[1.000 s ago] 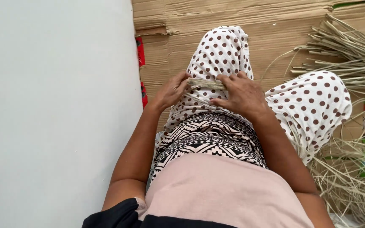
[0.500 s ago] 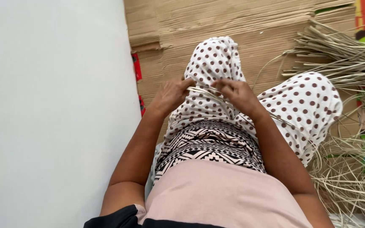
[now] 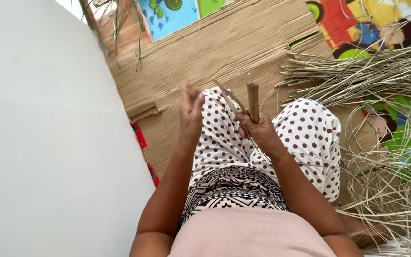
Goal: Preparing and stripping natural fibers for weaving using a hand tool while sitting on the floor
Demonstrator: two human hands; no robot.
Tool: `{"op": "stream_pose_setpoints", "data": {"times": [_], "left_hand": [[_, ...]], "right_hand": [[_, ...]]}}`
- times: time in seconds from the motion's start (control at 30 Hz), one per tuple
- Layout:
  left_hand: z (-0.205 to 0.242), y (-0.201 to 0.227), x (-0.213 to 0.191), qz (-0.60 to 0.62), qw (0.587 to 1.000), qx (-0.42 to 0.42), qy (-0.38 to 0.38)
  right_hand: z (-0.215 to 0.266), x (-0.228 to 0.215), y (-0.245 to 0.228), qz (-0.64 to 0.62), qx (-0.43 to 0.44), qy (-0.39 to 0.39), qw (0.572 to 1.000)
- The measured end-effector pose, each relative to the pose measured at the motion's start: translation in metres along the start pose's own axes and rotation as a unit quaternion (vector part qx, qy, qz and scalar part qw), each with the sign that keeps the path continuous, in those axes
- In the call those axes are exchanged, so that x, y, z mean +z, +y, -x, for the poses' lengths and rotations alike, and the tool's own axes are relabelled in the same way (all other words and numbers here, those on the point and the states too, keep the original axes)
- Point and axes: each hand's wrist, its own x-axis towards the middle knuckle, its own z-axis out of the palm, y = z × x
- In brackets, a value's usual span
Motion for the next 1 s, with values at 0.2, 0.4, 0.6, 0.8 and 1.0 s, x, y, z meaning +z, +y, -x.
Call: {"op": "stream_pose_setpoints", "data": {"times": [0.2,0.4,0.6,0.8,1.0], "left_hand": [[0.024,0.012,0.035,0.247,0.949,-0.087,-0.175],[0.012,-0.003,0.052,0.32,0.943,-0.086,-0.003],[0.02,0.011,0.061,0.356,0.928,-0.11,0.012],[0.019,0.007,0.056,0.404,0.908,-0.107,0.001],[0.01,-0.004,0.05,0.375,0.921,-0.101,0.022]], "right_hand": [[0.005,0.014,-0.01,0.104,-0.056,0.028,0.993],[0.006,0.014,0.008,0.343,-0.218,0.184,0.895],[-0.005,0.002,0.024,0.597,-0.325,0.211,0.703],[-0.005,0.003,0.028,0.636,-0.333,0.214,0.662],[-0.013,-0.005,0.045,0.603,-0.367,0.174,0.687]]}}
